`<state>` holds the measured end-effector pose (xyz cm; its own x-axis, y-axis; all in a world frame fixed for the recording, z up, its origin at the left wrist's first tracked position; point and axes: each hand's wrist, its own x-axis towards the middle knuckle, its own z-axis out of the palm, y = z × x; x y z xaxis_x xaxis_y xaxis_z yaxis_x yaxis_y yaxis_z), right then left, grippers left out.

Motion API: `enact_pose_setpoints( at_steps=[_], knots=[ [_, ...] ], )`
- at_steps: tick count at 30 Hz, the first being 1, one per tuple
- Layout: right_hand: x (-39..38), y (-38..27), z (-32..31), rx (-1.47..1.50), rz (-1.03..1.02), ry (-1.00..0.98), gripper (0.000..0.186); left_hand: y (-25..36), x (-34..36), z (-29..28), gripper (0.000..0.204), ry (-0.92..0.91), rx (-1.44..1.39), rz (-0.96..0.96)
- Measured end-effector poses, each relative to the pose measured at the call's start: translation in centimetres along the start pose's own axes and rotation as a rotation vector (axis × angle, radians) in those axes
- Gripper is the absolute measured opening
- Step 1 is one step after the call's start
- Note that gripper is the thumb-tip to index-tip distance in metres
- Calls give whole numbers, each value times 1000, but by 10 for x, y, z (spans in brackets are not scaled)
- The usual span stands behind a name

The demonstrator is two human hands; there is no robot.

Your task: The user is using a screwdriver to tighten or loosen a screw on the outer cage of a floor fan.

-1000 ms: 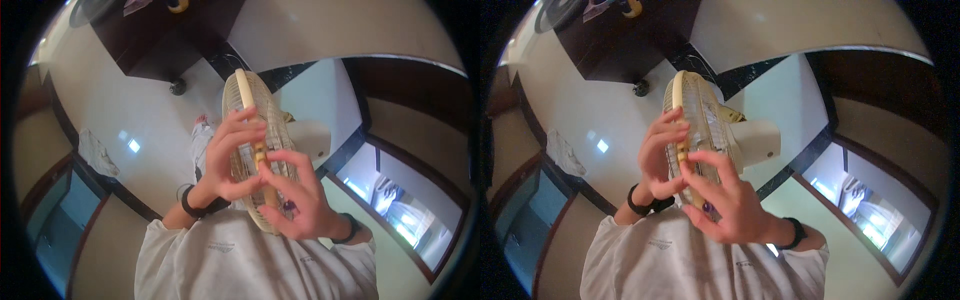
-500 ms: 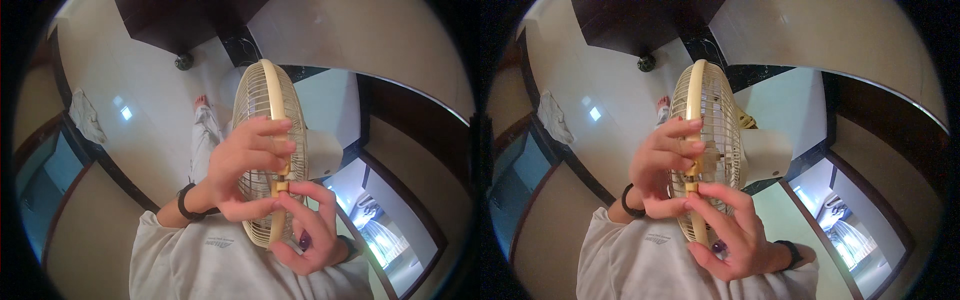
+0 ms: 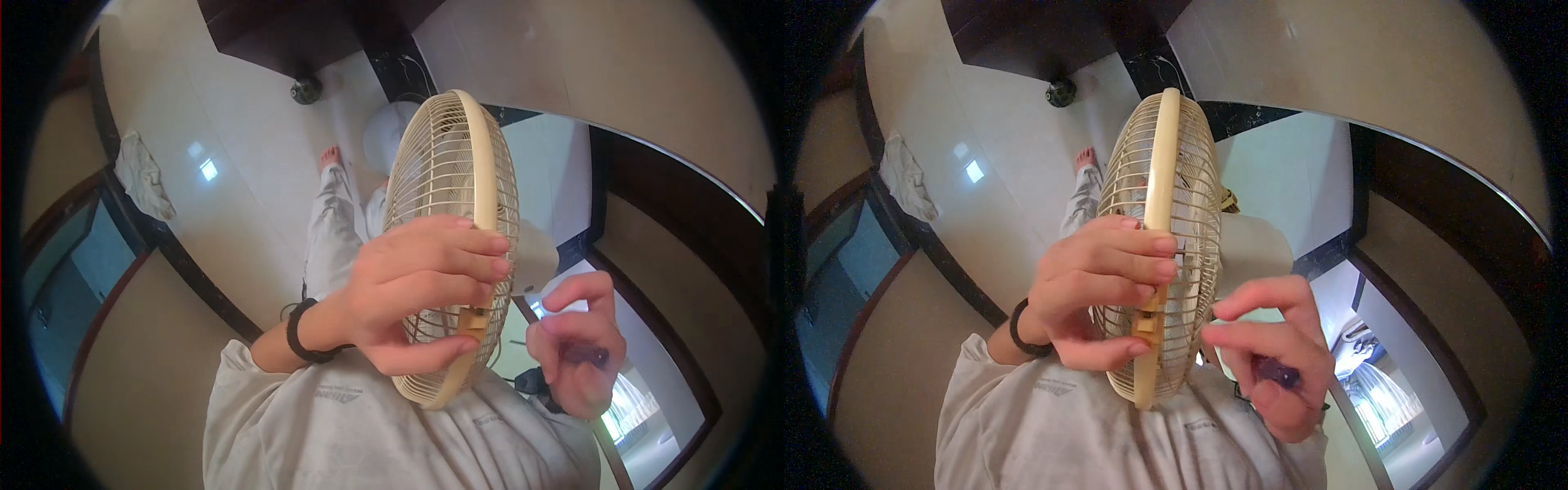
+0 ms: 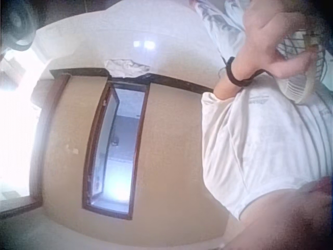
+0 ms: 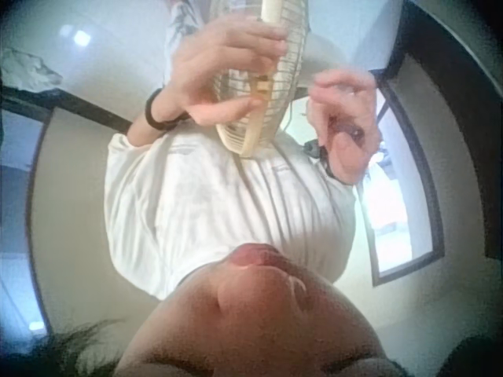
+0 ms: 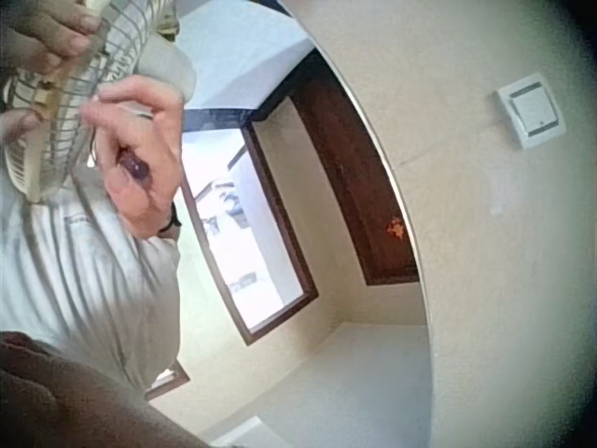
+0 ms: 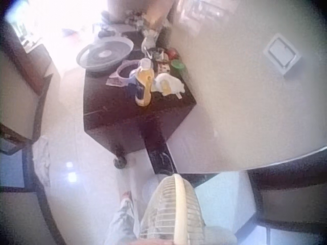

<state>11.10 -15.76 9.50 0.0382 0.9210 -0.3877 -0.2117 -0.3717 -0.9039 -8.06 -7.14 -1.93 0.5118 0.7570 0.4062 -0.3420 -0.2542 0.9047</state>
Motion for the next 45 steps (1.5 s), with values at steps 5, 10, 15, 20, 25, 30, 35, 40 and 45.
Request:
enact_pose_setpoints(
  at_steps=[5, 10, 15, 20, 25, 30, 35, 40, 45],
  knots=[
    [36, -8, 17, -695, -82, -66, 42, 2, 6, -1, 33, 44, 10, -22],
    [48, 4, 13, -735, -230, -99, 45, 0, 4, 6, 35, 194, -99, -85],
    [47, -19, 9, -819, -175, -101, 33, -5, 4, -1, 35, 22, -103, -73],
    [44, -19, -9, -766, -734, -9, 41, -7, 5, -2, 34, 101, -134, -44],
    [21, -34, -17, -582, -865, 16, 52, -16, 9, -3, 41, 139, -146, -34],
    [13, -19, -5, -556, -999, -93, 46, -23, 11, 1, 38, 232, -158, 9],
    [23, -5, 8, -651, -1099, -148, 50, -23, 8, 2, 36, 284, -142, 36],
    [26, 3, 13, -752, -1067, -131, 49, -26, 5, 2, 37, 248, -157, 7],
    [17, 2, 9, -777, -1137, -127, 47, -25, 7, -3, 37, 177, -184, 5]
  ],
)
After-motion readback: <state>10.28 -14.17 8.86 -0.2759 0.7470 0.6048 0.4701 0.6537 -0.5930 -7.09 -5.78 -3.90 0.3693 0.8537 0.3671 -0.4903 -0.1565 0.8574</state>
